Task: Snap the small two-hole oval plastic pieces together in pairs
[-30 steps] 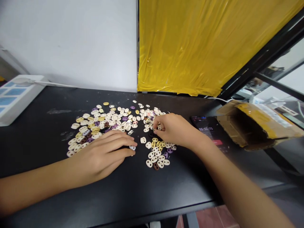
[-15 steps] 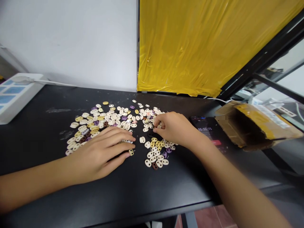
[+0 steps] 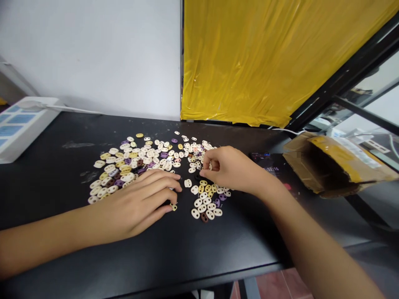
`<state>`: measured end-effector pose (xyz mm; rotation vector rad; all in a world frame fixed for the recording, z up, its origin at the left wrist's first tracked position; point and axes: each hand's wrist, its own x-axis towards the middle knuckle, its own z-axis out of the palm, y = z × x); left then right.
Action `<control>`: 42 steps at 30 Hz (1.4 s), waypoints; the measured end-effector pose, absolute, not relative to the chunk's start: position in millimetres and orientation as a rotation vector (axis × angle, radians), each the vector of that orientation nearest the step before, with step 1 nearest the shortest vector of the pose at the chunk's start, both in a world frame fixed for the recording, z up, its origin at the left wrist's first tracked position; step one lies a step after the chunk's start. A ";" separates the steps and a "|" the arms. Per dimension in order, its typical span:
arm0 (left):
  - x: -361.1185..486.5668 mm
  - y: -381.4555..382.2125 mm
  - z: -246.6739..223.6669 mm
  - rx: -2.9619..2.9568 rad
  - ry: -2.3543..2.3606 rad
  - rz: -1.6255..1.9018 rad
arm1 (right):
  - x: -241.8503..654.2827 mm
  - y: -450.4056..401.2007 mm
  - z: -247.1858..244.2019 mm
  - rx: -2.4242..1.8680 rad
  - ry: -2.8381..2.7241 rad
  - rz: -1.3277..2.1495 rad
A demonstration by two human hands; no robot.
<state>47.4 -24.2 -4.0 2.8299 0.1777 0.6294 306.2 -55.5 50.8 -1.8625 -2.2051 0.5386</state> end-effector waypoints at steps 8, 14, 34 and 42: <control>45.0 -26.6 -4.4 2.839 0.053 0.656 | 307.6 -57.3 50.2 -1.866 -2.311 0.680; 42.9 -28.2 -1.0 2.804 0.058 0.709 | 307.4 -58.6 47.9 -1.803 -2.347 0.727; 45.2 -19.4 -4.1 2.450 0.271 0.998 | 281.2 -66.0 44.8 -1.346 -1.895 1.220; 43.3 -17.1 -5.8 2.412 0.369 1.014 | 274.5 -65.5 36.1 -1.304 -1.645 1.428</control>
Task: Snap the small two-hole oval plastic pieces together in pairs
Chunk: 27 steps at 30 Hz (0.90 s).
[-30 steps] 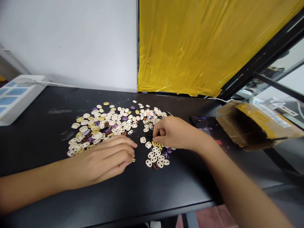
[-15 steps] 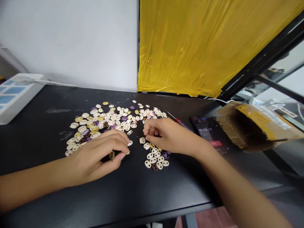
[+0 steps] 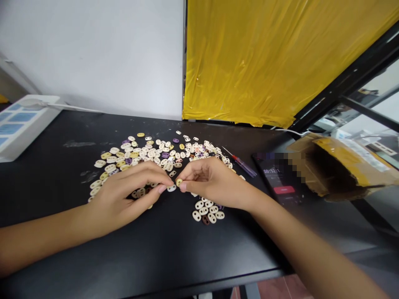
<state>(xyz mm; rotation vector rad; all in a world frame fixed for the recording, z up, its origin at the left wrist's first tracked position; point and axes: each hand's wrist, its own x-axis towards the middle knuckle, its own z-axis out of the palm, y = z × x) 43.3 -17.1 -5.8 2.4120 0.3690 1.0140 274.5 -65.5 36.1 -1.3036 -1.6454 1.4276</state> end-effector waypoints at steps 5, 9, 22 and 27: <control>44.5 -17.8 -4.4 2.390 0.441 1.042 | 270.2 -66.8 33.8 -1.304 -1.597 1.450; 45.9 -18.5 -1.8 2.350 0.488 1.043 | 266.1 -67.3 33.0 -1.310 -1.514 1.454; 47.8 -21.3 -2.8 2.130 0.531 0.997 | 260.9 -70.3 28.7 -1.317 -1.497 1.403; 51.8 -21.0 -1.1 1.865 0.584 0.946 | 260.0 -70.1 26.2 -1.293 -1.472 1.398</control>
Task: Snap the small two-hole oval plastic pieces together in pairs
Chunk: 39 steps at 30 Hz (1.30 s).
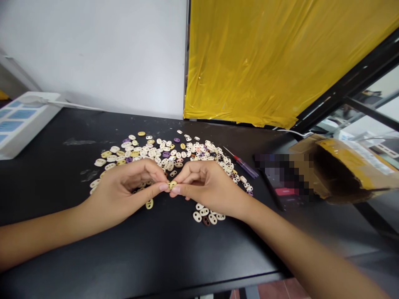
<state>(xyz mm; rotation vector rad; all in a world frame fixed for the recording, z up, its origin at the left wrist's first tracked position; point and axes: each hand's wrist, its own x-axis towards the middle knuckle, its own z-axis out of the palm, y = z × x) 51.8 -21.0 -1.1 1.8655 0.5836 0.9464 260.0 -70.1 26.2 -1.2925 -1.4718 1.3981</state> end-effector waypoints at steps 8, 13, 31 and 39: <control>50.0 -24.3 2.2 1.779 0.594 0.989 | 251.6 -73.8 19.0 -1.242 -1.407 1.362; 50.2 -25.2 -0.1 1.838 0.607 1.009 | 249.0 -73.6 14.3 -1.215 -1.393 1.341; 51.7 -25.6 -3.9 1.871 0.642 1.019 | 242.0 -76.9 11.0 -1.247 -1.336 1.309; 51.2 -28.0 -4.3 1.797 0.690 0.998 | 238.0 -78.8 9.9 -1.246 -1.290 1.312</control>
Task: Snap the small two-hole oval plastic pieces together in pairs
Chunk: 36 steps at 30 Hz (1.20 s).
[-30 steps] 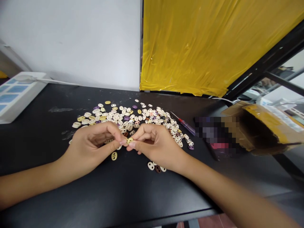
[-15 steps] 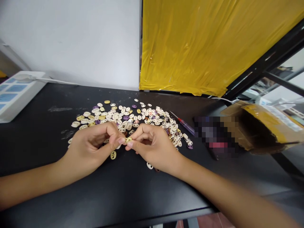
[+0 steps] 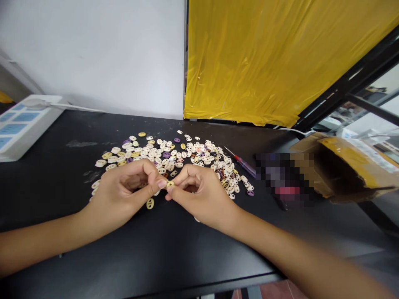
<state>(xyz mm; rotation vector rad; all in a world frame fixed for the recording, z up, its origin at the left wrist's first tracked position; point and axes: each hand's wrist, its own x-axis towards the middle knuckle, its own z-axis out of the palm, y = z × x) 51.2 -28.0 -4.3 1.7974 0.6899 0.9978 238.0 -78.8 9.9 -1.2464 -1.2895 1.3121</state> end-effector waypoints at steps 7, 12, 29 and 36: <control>52.0 -27.5 -6.5 1.763 0.705 1.036 | 239.9 -77.5 9.5 -1.216 -1.265 1.280; 49.6 -29.7 -8.1 1.843 0.749 1.058 | 238.6 -78.3 6.8 -1.218 -1.252 1.290; 50.0 -33.4 -6.1 1.808 0.667 1.143 | 237.0 -79.3 9.4 -1.085 -1.243 1.057; 48.9 -33.0 -5.8 1.902 0.634 1.126 | 239.5 -76.8 5.7 -1.065 -1.244 1.106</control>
